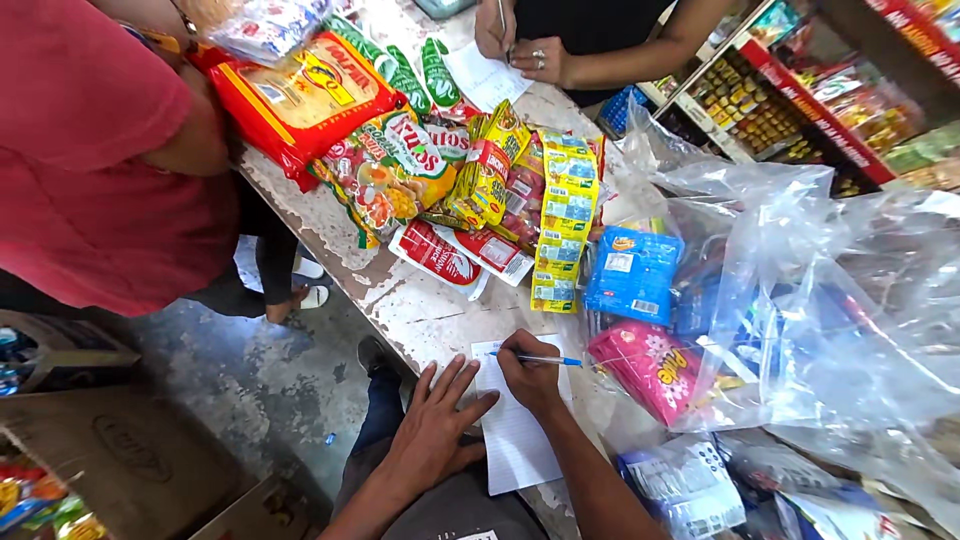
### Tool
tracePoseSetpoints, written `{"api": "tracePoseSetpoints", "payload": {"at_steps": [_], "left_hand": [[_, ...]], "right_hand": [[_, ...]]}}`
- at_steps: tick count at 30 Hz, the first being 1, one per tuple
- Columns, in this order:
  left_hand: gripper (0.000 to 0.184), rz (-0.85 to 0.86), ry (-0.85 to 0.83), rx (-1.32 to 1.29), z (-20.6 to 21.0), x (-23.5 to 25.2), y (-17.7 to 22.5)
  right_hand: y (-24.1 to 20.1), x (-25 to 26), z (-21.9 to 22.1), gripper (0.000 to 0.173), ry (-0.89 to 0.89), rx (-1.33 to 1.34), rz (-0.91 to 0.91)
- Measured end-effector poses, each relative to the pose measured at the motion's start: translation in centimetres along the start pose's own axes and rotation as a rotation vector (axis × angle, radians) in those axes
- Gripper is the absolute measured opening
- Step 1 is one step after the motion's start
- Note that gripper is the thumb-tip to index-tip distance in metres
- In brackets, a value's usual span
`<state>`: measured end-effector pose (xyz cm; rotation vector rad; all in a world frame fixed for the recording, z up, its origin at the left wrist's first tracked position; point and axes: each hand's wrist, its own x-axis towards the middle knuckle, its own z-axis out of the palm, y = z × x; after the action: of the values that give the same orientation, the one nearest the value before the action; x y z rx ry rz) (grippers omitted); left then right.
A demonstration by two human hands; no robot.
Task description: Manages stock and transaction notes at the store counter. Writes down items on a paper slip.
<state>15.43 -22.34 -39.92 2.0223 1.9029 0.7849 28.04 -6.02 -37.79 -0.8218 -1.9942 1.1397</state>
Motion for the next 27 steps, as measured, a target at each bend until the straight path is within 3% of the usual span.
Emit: {"api": "tracePoseSetpoints", "payload": {"at_steps": [27], "left_hand": [[0.064,0.009,0.016,0.011,-0.06,0.06,-0.21]], "right_hand": [[0.15,0.07,0.06,0.015,0.033,0.0,-0.01]]}}
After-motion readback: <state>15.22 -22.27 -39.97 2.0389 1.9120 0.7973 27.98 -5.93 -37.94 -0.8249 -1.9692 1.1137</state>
